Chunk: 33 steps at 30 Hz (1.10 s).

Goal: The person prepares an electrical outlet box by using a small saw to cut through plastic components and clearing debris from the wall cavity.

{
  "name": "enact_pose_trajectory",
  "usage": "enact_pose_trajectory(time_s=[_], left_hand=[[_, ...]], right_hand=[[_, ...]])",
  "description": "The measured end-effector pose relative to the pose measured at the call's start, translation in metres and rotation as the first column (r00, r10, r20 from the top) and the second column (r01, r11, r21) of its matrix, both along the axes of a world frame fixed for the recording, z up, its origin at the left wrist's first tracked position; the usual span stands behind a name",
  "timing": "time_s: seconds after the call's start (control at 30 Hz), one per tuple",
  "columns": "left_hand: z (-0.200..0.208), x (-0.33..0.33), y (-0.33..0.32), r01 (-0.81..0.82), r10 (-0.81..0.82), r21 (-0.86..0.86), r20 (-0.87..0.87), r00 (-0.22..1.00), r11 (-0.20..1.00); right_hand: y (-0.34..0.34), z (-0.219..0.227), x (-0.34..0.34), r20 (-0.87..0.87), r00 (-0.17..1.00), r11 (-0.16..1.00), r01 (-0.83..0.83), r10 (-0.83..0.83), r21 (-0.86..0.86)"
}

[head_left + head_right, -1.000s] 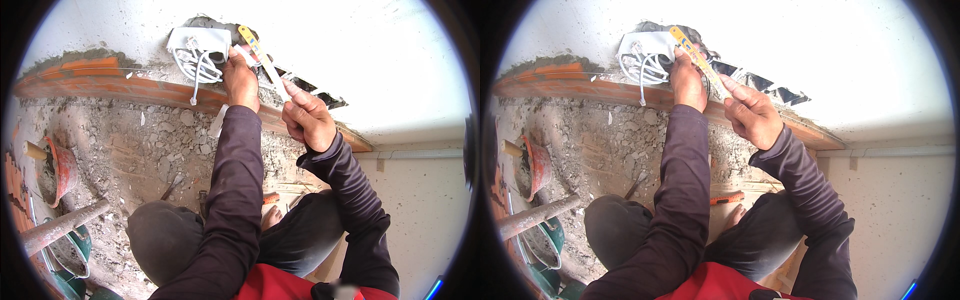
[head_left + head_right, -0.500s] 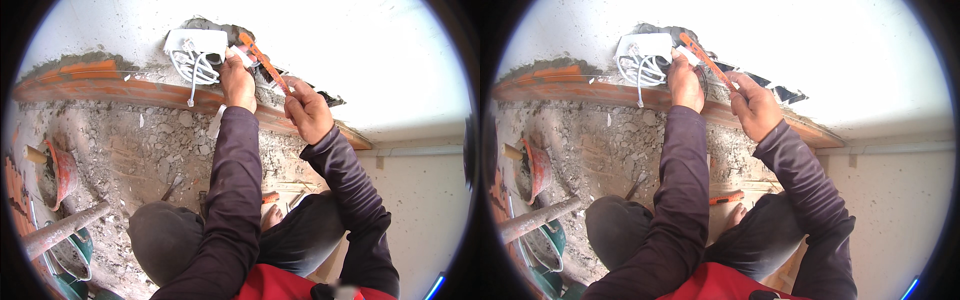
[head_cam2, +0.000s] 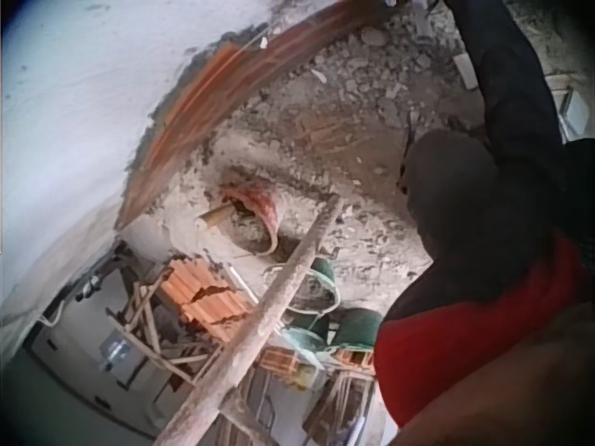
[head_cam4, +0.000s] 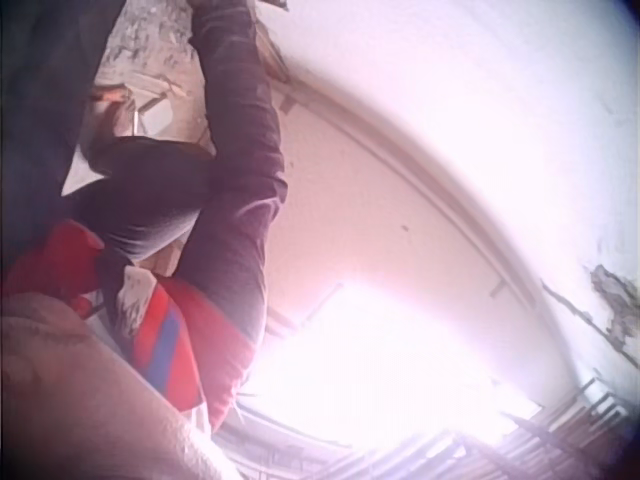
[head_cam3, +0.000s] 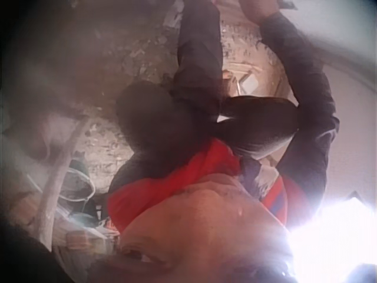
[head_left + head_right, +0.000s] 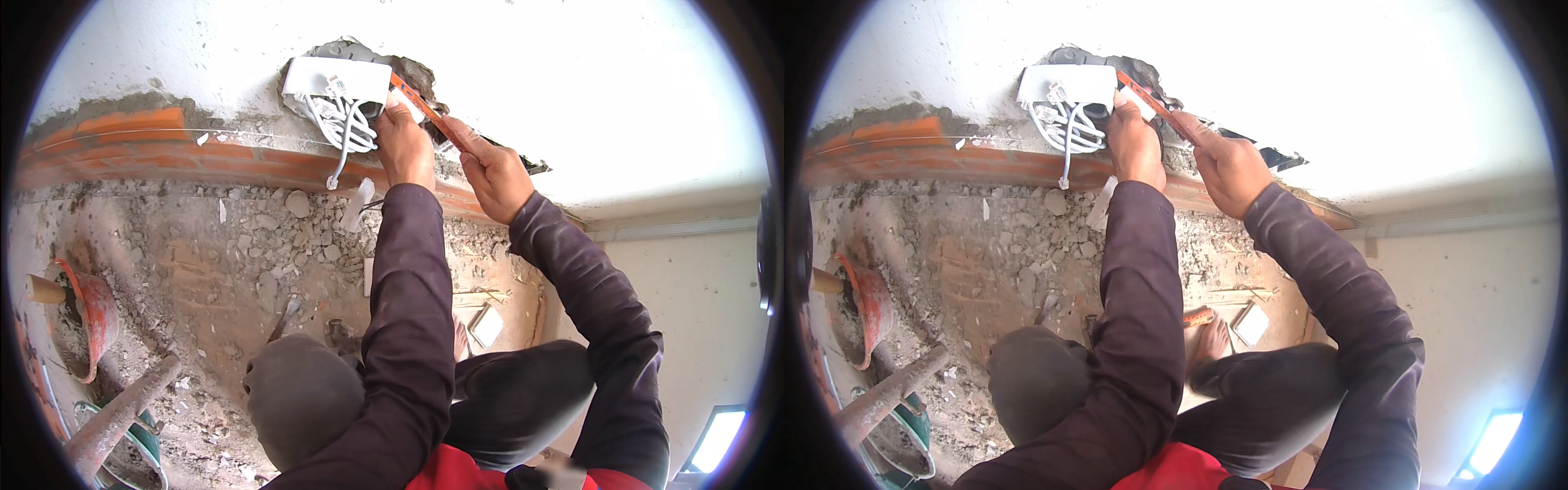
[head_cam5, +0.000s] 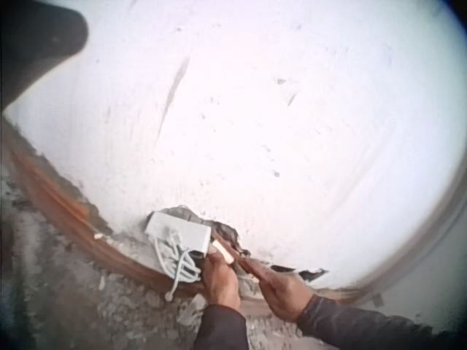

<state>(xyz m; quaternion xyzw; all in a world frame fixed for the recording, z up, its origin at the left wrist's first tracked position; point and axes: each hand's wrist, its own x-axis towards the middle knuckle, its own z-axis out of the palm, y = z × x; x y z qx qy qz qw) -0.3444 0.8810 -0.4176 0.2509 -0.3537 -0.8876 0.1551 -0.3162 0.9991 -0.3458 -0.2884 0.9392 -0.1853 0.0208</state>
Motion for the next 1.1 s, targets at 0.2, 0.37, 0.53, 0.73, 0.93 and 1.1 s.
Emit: enact_pose_trajectory(time_s=[0.2, 0.37, 0.53, 0.73, 0.93, 1.1], left_hand=[[0.007, 0.008, -0.009, 0.06, -0.06, -0.005, -0.07, 0.996, 0.998], [0.005, 0.006, -0.005, 0.015, -0.022, -0.064, -0.113, 0.993, 0.998], [0.004, 0.009, 0.006, -0.133, 0.122, -0.051, -0.174, 0.977, 0.99], [-0.004, 0.006, -0.001, -0.117, 0.108, -0.104, -0.087, 0.99, 0.988], [0.001, 0.002, 0.002, -0.156, 0.14, -0.185, -0.094, 0.986, 0.97], [0.001, 0.004, 0.002, -0.099, 0.077, -0.27, -0.09, 0.993, 0.958]], right_hand=[[-0.005, -0.003, 0.004, 0.108, 0.992, 0.981, -0.048, 0.069, -0.187], [0.007, -0.013, -0.004, 0.22, 0.967, 0.968, -0.077, 0.131, -0.239], [0.016, -0.031, -0.01, 0.166, 0.969, 0.9, -0.099, 0.185, -0.425], [0.027, -0.046, -0.012, 0.138, 0.944, 0.748, -0.142, 0.299, -0.649], [0.029, -0.054, -0.021, 0.011, 0.961, 0.779, -0.218, 0.278, -0.588], [0.027, -0.061, -0.019, 0.056, 0.953, 0.827, -0.227, 0.297, -0.515]])
